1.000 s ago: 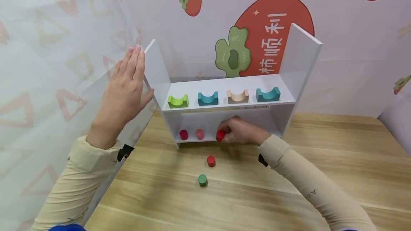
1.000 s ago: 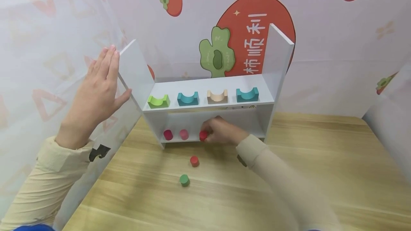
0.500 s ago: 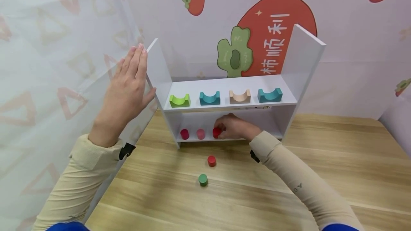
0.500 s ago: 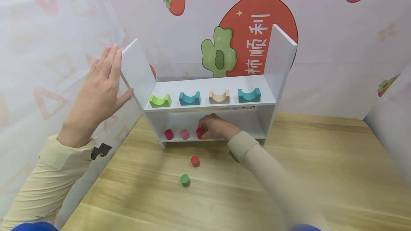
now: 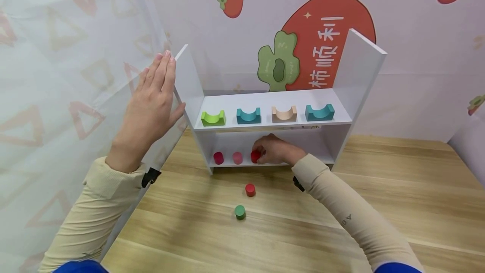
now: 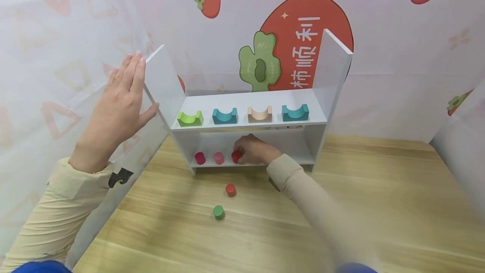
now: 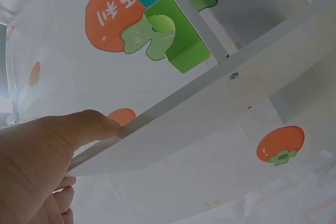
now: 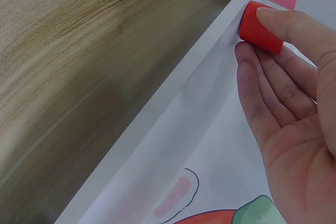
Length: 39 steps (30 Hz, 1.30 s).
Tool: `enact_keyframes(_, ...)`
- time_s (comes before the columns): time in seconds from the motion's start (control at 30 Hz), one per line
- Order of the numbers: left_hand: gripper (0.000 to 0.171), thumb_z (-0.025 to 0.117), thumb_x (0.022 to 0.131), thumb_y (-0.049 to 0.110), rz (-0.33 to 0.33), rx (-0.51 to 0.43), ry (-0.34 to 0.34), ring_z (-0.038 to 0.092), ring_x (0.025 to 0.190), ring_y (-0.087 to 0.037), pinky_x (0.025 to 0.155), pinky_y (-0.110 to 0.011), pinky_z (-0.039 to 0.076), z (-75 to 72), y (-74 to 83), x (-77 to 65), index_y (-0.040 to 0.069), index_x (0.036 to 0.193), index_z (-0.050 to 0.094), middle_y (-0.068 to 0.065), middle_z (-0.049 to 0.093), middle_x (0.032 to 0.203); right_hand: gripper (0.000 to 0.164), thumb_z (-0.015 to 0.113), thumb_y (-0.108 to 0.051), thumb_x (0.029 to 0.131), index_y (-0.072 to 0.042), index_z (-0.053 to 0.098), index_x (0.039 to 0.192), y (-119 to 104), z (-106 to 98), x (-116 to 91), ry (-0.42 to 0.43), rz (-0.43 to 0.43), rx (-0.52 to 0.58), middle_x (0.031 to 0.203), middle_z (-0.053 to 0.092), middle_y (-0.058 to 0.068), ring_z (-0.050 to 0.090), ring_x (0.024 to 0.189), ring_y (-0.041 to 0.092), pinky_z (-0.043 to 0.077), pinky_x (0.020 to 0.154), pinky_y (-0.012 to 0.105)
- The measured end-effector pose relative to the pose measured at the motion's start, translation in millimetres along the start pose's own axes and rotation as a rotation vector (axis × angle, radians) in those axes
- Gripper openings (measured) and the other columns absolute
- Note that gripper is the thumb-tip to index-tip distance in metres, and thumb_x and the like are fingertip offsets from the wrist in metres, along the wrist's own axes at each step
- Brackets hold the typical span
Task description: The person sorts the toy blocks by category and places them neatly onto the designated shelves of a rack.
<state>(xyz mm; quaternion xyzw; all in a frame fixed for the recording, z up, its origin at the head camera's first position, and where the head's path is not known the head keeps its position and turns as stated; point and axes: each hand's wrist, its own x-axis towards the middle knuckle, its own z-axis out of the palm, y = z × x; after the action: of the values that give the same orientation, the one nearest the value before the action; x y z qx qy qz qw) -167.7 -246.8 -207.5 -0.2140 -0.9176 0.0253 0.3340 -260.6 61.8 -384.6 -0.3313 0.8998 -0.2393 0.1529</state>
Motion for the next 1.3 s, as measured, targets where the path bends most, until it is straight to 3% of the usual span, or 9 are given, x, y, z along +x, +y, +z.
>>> enact_keyframes(0.33,0.098,0.077,0.090,0.011,-0.002,-0.003,-0.012,0.018,0.165,-0.035,0.131,-0.059,0.024,1.3,0.8,-1.2,-0.006,0.166,0.017,-0.020,0.019,0.176,0.031,0.079,-0.011,0.093,-0.009,0.075,0.123,0,-1,-4,-0.003,-0.014,0.004,0.118,0.076,0.007,0.070,0.106,0.021,0.061,0.099,0.039)
enact_keyframes(0.57,0.098,0.078,0.090,0.011,0.008,0.010,0.003,0.019,0.165,-0.036,0.130,-0.060,0.026,-1.8,-0.5,-0.2,-0.007,0.165,0.018,-0.021,0.021,0.175,0.031,0.077,-0.006,0.092,-0.002,0.075,0.123,-10,-15,-19,0.031,-0.104,-0.030,0.119,0.077,0.012,0.074,0.110,0.029,0.061,0.101,0.041)
enact_keyframes(0.77,0.100,0.079,0.089,0.011,0.008,0.002,-0.001,0.019,0.165,-0.035,0.129,-0.061,0.027,-3.4,-0.4,1.2,-0.005,0.166,0.017,-0.020,0.020,0.176,0.036,0.081,-0.009,0.090,-0.002,0.075,0.126,-20,-18,-32,0.011,-0.146,-0.048,0.120,0.078,0.012,0.075,0.110,0.029,0.062,0.100,0.041)
enact_keyframes(1.03,0.100,0.078,0.089,0.011,0.008,0.008,-0.013,0.019,0.165,-0.036,0.130,-0.059,0.025,-2.4,0.6,3.3,-0.005,0.166,0.016,-0.020,0.019,0.177,0.038,0.085,-0.011,0.088,-0.003,0.075,0.124,-20,8,-41,-0.026,-0.172,0.000,0.120,0.078,0.012,0.076,0.106,0.022,0.063,0.096,0.034)
enact_keyframes(1.3,0.100,0.078,0.090,0.011,-0.008,-0.005,-0.022,0.017,0.166,-0.035,0.131,-0.060,0.024,-1.0,-0.2,1.7,-0.005,0.166,0.016,-0.020,0.018,0.177,0.037,0.084,-0.009,0.088,-0.002,0.075,0.123,-11,43,-42,-0.039,-0.161,0.049,0.117,0.079,0.011,0.076,0.104,0.022,0.063,0.094,0.037)
